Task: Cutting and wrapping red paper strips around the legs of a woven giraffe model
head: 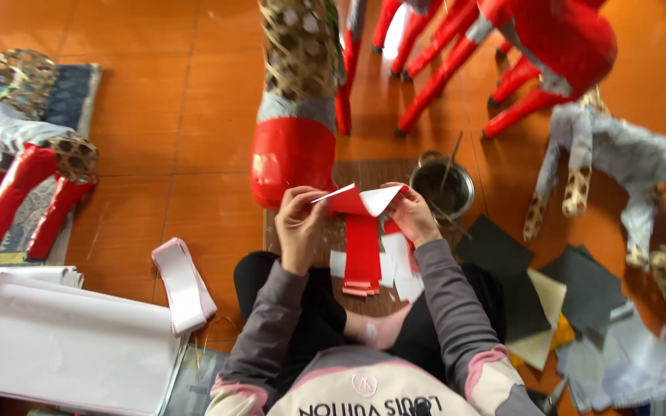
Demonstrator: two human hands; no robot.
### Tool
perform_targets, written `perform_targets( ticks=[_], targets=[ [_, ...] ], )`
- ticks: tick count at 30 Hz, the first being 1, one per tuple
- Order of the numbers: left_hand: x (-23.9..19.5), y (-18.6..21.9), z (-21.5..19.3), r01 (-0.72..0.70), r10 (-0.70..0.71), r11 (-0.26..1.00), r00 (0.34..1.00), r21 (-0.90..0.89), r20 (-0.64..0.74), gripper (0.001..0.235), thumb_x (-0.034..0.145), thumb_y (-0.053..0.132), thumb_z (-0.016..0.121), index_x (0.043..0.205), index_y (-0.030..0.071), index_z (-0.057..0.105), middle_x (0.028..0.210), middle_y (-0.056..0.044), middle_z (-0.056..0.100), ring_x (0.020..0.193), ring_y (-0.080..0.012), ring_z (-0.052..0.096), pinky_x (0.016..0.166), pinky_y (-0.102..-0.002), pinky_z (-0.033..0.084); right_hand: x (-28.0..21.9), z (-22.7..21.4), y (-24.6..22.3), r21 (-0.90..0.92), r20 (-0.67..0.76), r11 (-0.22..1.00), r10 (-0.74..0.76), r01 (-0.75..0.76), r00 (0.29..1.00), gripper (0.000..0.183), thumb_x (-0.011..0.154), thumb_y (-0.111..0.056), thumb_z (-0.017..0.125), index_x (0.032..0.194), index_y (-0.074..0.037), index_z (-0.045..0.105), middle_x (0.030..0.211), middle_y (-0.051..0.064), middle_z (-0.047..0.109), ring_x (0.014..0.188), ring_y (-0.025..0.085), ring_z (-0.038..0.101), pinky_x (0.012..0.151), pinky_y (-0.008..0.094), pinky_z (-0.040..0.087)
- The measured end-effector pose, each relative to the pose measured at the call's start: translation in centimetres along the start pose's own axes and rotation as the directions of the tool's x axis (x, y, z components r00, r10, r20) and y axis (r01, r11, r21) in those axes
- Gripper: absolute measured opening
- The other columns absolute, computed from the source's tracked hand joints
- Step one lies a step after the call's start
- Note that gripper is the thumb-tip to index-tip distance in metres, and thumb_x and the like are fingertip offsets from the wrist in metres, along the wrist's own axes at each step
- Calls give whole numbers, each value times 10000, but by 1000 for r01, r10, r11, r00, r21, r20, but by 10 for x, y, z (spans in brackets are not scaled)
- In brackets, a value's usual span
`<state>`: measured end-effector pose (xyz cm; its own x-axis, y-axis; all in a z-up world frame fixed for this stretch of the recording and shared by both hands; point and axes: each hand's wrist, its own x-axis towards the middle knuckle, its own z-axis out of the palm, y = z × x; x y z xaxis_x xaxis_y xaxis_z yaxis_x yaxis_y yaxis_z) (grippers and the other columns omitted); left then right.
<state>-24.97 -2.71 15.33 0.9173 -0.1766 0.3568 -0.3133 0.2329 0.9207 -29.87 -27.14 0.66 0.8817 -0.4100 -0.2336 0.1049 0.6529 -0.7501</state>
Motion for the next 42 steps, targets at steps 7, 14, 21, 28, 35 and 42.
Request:
perform_targets(
  ticks=[7, 14, 21, 28, 35, 42],
  targets=[
    [98, 17, -57, 9, 1, 994, 995, 106, -96, 114, 921, 75, 689, 1014, 12, 705, 848, -130, 668, 772, -131, 553, 693, -324, 531, 51, 123, -72, -130, 187, 982, -108, 134, 976, 65, 918, -98, 697, 979, -75, 697, 937, 71, 704, 874, 153, 680, 794, 325, 552],
    [191, -110, -90, 149, -157, 983, 985, -105, -78, 402, 970, 11, 534, 1368, 44, 492, 726, -17, 550, 593, -88, 567, 550, -185, 496, 102, 176, -28, -75, -83, 993, -95, 89, 992, 264, 913, -255, 743, 974, -13, 658, 880, 108, 612, 928, 234, 585, 976, 621, 430],
    [185, -132, -91, 339, -336, 941, 932, 4, 135, 440, 987, 61, 439, 1392, 189, 556, 864, -81, 618, 713, -114, 573, 612, -258, 523, 142, 132, 31, -169, -72, 986, -16, 3, 997, 289, 907, -411, 725, 961, -138, 645, 889, -26, 630, 871, 106, 568, 791, 322, 474],
    [172, -58, -77, 481, -467, 877, 848, 6, 252, 472, 997, 253, 458, 1465, 189, 449, 1512, -217, 335, 1424, -331, 285, 1171, -467, 232, 81, 197, 14, 13, 1, 960, 279, -279, 960, 665, 788, -745, 627, 1112, -165, 636, 949, 34, 562, 866, 204, 530, 847, 411, 452],
    [181, -130, -97, 401, -407, 913, 878, 75, 253, 451, 996, 212, 463, 1438, 129, 495, 1489, -201, 396, 1398, -340, 336, 1152, -487, 276, 108, 137, 50, -158, -79, 978, 128, -139, 989, 816, 892, -700, 584, 1484, -167, 408, 1468, 248, 398, 1256, 496, 463, 1007, 646, 379],
    [178, -84, -88, 254, -266, 964, 922, 79, 281, 477, 1064, 280, 350, 1501, 88, 362, 1552, -201, 313, 1450, -384, 203, 1174, -525, 188, 57, 206, -5, -438, 88, 874, -192, 211, 977, 560, 1040, -525, 197, 1555, -348, 68, 1574, 229, 196, 1384, 505, 246, 1115, 613, 281]
  ],
)
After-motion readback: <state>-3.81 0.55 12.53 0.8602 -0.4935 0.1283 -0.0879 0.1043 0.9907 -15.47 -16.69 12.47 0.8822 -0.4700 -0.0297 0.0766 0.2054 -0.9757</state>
